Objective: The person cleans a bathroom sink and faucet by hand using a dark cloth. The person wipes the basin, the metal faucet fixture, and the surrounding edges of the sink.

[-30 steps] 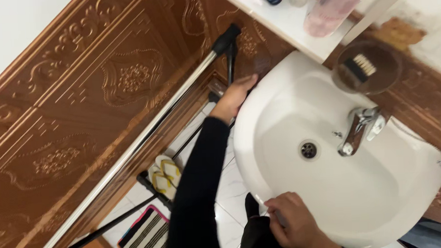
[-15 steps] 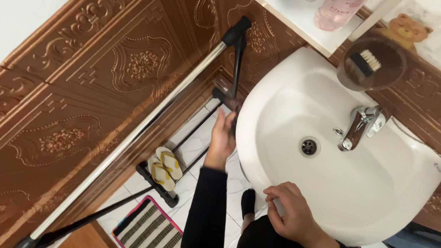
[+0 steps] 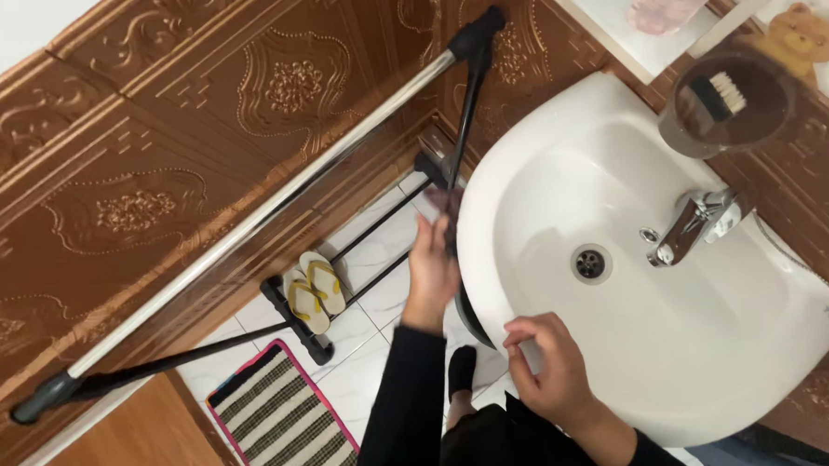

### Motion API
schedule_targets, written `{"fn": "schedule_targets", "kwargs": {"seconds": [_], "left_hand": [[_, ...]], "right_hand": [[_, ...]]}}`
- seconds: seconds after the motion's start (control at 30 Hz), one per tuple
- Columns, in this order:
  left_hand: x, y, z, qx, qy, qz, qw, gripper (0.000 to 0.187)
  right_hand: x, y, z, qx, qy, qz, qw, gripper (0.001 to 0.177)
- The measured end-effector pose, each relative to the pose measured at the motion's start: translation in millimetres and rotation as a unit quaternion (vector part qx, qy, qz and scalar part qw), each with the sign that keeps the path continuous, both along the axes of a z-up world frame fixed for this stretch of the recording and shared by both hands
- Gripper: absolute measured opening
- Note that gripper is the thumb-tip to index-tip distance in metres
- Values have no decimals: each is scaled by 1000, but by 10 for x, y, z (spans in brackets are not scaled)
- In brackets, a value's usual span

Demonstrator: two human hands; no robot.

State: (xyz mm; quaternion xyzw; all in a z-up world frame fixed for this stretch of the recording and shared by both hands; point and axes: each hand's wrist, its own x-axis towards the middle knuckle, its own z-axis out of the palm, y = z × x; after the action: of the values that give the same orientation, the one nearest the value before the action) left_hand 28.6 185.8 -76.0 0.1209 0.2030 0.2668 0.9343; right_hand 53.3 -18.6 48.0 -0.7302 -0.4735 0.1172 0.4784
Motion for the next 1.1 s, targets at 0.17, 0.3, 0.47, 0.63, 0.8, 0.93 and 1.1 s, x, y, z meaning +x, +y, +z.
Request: {"fn": "schedule_targets", "kwargs": {"seconds": [0.17, 0.3, 0.47, 0.63, 0.8, 0.93, 1.1], "left_hand": [[-221, -344, -7, -6, 113, 88, 990, 74], [-640, -1282, 206, -21, 117, 90, 989, 74], [-295, -532, 112, 60, 9, 61, 996, 76], [-289, -959, 29, 52, 9, 130, 990, 64], [-445, -1668, 169, 4, 102, 147, 984, 63], [-260, -1151, 32, 16, 55, 116, 992, 76], [-389, -1884, 232, -6, 71, 166, 983, 64]], "right_hand": [[27, -81, 25, -4, 10, -21, 1000, 22], [246, -62, 216, -27, -28, -30, 999, 26], [512, -20, 279, -44, -20, -26, 998, 26], [508, -106, 148, -40, -34, -26, 998, 22], [544, -147, 98, -40, -21, -27, 999, 20], [535, -131, -10, -33, -1, -33, 999, 23], [553, -209, 45, -23, -8, -33, 999, 25]]}}
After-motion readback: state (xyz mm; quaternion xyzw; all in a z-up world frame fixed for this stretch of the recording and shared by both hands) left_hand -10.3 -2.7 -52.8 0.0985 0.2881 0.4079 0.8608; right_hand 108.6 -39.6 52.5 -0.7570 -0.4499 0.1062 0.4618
